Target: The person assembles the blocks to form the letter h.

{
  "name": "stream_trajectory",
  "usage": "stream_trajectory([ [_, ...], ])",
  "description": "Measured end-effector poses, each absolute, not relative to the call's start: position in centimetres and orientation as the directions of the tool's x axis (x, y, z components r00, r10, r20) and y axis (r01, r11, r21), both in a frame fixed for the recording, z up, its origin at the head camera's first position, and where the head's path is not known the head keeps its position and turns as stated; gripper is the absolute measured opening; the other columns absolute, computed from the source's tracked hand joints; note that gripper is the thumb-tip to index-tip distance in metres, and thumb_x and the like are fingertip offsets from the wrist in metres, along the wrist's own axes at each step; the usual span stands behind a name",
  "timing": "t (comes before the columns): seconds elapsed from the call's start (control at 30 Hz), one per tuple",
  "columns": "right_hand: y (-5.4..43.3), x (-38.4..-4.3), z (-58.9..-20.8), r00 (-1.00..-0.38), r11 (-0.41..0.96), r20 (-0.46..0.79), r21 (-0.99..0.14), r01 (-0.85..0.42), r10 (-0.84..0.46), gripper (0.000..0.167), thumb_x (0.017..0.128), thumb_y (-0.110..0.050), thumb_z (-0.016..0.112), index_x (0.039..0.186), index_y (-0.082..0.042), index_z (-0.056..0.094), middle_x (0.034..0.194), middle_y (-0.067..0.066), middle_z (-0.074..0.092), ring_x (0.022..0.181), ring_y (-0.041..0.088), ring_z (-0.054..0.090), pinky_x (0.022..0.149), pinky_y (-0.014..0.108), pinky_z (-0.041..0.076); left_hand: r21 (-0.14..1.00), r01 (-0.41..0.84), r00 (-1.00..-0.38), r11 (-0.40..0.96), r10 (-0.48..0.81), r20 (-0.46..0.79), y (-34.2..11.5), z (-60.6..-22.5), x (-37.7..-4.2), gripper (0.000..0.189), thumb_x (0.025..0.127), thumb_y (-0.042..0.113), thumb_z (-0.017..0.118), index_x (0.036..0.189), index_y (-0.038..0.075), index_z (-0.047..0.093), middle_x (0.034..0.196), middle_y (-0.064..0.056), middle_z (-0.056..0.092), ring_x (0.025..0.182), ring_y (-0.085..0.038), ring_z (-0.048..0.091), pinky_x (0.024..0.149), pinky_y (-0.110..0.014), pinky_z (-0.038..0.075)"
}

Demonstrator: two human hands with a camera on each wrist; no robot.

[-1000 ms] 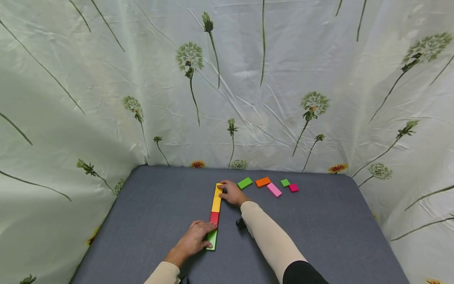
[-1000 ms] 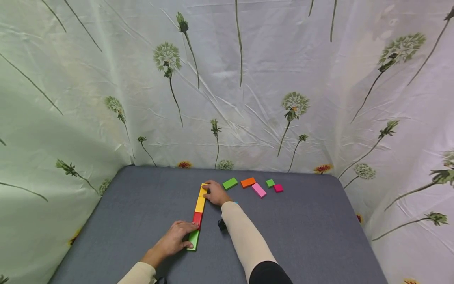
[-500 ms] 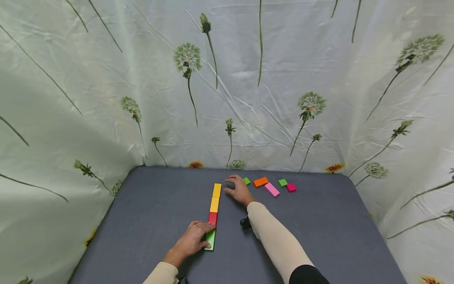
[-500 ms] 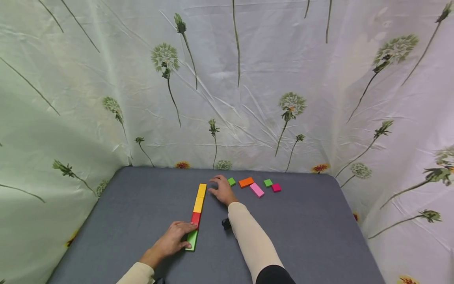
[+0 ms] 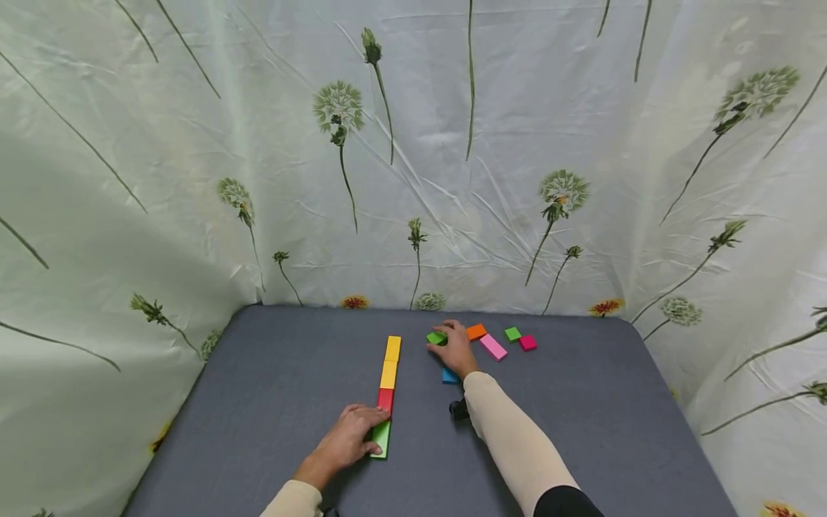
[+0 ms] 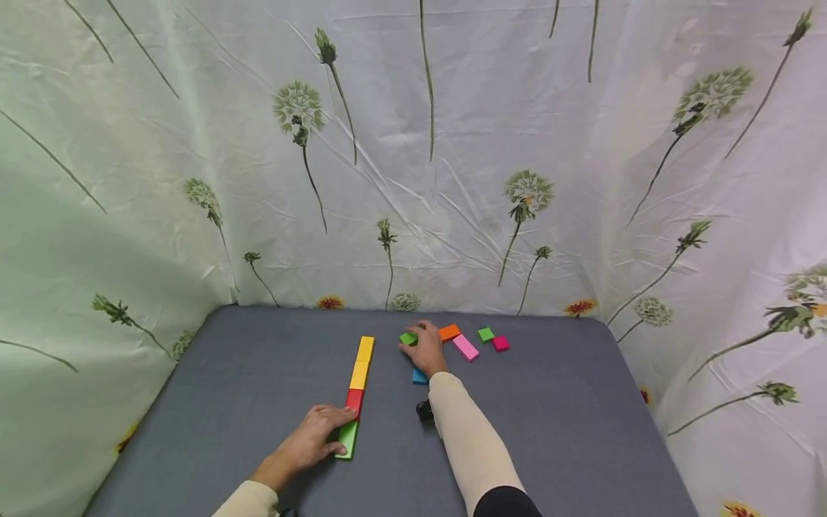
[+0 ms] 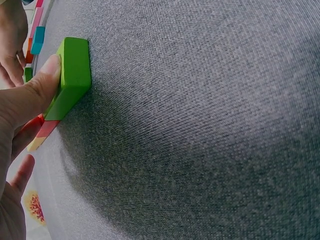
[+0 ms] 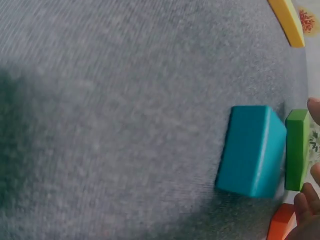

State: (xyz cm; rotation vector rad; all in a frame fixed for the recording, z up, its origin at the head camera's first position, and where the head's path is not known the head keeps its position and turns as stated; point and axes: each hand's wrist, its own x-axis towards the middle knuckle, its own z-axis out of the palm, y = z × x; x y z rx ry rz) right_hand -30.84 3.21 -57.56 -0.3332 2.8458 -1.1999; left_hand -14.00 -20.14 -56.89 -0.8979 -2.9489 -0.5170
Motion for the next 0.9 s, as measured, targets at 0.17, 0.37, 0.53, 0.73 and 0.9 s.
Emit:
stream_trajectory([
  [0.17, 3.14, -31.03, -57.87, -0.979, 0.72, 0.048, -0.671, -0.177, -0.196, 0.041, 0.085, -0.021, 0.075, 0.12, -0.002, 0.067, 0.136, 0.02, 0.048, 0.127, 0.038, 0.042, 0.104, 0.051, 0.037, 0.307, 0.555, -0.83, 0.773, 0.541, 0.137, -20.27, -56.92, -13.91, 0.058, 0.064, 0.025, 0.085, 0.115, 0.001, 0.069, 0.111, -0.006, 0.071, 0.107, -0.019, 0.064, 0.091, -0.04, 0.044],
  [0.37, 2.79, -31.08, -58.17, -0.984, 0.739, 0.057, -0.653, -0.165, -0.17, 0.038, 0.085, -0.02, 0.074, 0.118, -0.003, 0.068, 0.136, 0.02, 0.048, 0.125, 0.037, 0.046, 0.101, 0.048, 0.041, 0.3, 0.571, -0.821, 0.764, 0.544, 0.176, -20.23, -57.03, -13.84, 0.057, 0.062, 0.022, 0.087, 0.112, 0.002, 0.07, 0.108, -0.005, 0.071, 0.104, -0.019, 0.064, 0.089, -0.039, 0.045],
  [0.53, 2.76, -30.76, -58.08, -0.984, 0.728, 0.056, -0.665, -0.165, -0.172, 0.035, 0.085, -0.016, 0.074, 0.117, -0.004, 0.069, 0.134, 0.022, 0.048, 0.123, 0.038, 0.048, 0.1, 0.049, 0.042, 0.316, 0.548, -0.834, 0.774, 0.533, 0.139, -20.15, -57.03, -13.76, 0.057, 0.063, 0.023, 0.086, 0.114, 0.002, 0.069, 0.11, -0.005, 0.071, 0.105, -0.019, 0.064, 0.091, -0.039, 0.044],
  [0.73, 2.83, -30.9, -58.31, -0.981, 0.729, 0.054, -0.662, -0.176, -0.188, 0.033, 0.085, -0.016, 0.074, 0.116, -0.005, 0.07, 0.133, 0.021, 0.049, 0.121, 0.037, 0.049, 0.097, 0.047, 0.045, 0.315, 0.547, -0.834, 0.776, 0.535, 0.132, -20.21, -57.05, -13.7, 0.057, 0.063, 0.022, 0.086, 0.114, 0.003, 0.069, 0.11, -0.005, 0.071, 0.105, -0.019, 0.064, 0.09, -0.04, 0.044],
  [0.9, 2.92, -31.11, -57.56, -0.98, 0.702, 0.001, -0.698, -0.142, -0.197, 0.037, 0.084, -0.016, 0.074, 0.119, -0.004, 0.068, 0.134, 0.02, 0.049, 0.121, 0.036, 0.05, 0.095, 0.046, 0.047, 0.297, 0.554, -0.83, 0.778, 0.541, 0.133, -20.25, -56.88, -13.99, 0.056, 0.065, 0.024, 0.086, 0.114, 0.002, 0.069, 0.11, -0.005, 0.071, 0.104, -0.019, 0.064, 0.089, -0.04, 0.045],
])
